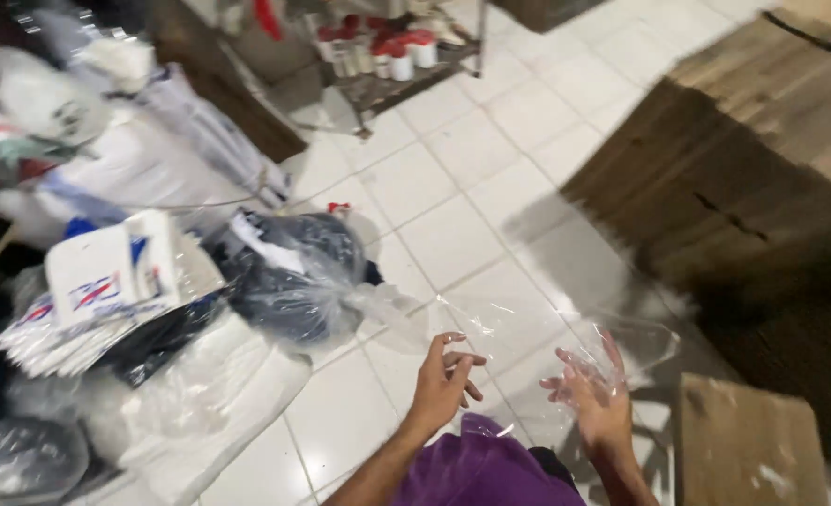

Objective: Folding a piece of patterned fabric and attempting to place it into a clear plastic bag for packaging.

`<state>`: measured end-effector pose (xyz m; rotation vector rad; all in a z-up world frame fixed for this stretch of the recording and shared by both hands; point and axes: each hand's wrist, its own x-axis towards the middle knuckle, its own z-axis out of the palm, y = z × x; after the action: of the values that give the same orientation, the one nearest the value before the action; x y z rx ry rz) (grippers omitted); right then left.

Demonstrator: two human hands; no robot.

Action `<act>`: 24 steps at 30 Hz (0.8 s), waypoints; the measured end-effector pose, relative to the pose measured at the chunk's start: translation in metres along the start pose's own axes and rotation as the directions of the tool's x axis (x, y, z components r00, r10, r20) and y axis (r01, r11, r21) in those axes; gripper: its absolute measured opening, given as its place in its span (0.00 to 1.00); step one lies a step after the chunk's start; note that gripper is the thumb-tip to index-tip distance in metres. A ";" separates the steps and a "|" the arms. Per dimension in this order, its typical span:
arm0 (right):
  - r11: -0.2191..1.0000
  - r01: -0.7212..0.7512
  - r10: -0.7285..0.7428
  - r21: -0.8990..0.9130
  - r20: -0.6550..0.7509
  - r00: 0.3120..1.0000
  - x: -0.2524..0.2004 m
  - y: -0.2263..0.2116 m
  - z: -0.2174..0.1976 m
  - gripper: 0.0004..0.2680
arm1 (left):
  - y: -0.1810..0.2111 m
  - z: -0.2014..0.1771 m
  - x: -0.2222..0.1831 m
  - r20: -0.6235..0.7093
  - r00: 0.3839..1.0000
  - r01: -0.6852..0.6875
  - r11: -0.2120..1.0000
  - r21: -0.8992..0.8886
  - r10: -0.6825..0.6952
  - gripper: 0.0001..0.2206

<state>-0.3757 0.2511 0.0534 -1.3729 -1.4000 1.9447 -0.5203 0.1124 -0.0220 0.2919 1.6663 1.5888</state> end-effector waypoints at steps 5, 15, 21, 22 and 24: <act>0.816 0.576 -0.531 -0.049 0.331 0.780 0.169 0.094 0.036 0.26 | 0.015 -0.029 0.056 -0.048 0.978 0.202 0.978 -0.050 -0.204 0.37; 0.842 0.446 0.200 -0.305 0.943 0.267 0.367 -0.073 0.207 0.23 | 0.075 -0.077 0.278 -0.382 0.881 0.086 0.888 -0.452 -0.280 0.25; 0.488 0.683 0.431 -0.544 0.830 0.353 0.430 -0.181 0.326 0.49 | 0.118 -0.134 0.377 -0.533 0.716 -0.091 0.698 -0.711 -0.450 0.14; 0.458 0.677 0.521 -0.576 0.791 0.321 0.439 -0.189 0.349 0.48 | 0.110 -0.143 0.399 -0.559 0.736 -0.040 0.800 -0.598 -0.382 0.10; 0.426 0.685 0.611 -0.592 0.746 0.264 0.476 -0.174 0.389 0.47 | 0.037 -0.172 0.475 -0.591 0.742 0.000 0.882 -0.471 -0.316 0.06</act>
<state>-0.9653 0.4858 -0.0159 0.2062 -3.5374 1.9215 -0.9594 0.3023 -0.1873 -0.7275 1.6731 2.0076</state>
